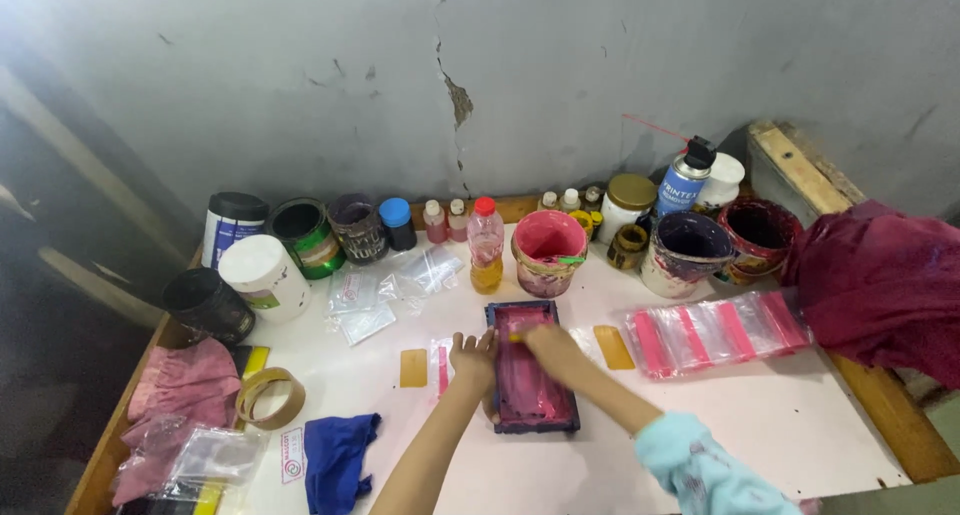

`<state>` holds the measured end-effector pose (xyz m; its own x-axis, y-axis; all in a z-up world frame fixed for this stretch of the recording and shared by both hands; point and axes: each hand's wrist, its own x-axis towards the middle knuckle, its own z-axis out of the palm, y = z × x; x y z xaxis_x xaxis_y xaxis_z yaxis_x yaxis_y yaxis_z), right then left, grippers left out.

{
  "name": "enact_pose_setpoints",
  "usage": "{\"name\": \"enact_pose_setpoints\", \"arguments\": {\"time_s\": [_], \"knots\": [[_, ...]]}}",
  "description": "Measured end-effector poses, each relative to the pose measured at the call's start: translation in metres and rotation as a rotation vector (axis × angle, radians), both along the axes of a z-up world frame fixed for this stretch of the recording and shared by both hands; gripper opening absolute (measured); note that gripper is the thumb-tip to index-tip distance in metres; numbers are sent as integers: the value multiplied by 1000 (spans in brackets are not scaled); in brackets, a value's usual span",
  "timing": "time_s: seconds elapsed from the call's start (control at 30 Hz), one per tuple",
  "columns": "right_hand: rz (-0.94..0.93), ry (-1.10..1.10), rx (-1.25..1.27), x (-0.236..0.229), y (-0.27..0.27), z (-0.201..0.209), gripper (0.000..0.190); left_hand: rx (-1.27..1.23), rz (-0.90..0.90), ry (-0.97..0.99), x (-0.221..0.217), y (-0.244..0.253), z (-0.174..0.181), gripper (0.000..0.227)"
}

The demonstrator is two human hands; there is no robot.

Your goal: The person uses a yellow sponge to spread pink paint evenly across a rectangular screen printing frame. After applying the paint, the person uses a blue cloth to wipe the table surface and then arranges several small plastic bags containing pink strips on the table.

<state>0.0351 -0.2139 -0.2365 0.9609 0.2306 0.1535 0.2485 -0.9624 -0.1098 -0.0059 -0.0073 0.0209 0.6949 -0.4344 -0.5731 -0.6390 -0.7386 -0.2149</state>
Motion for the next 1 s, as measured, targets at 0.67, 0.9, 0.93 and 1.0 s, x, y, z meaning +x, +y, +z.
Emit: {"name": "enact_pose_setpoints", "arguments": {"time_s": [0.67, 0.9, 0.93, 1.0], "knots": [[-116, -207, -93, 21, 5, 10, 29, 1, 27, -55, 11, -5, -28, 59], [-184, -189, -124, 21, 8, -27, 26, 2, 17, -43, 9, -2, -36, 61], [-185, -168, -119, 10, 12, -28, 26, 9, 15, -23, 1, 2, -38, 61], [-192, -167, -58, 16, 10, -12, 26, -24, -6, -75, 3, 2, -27, 60]]}}
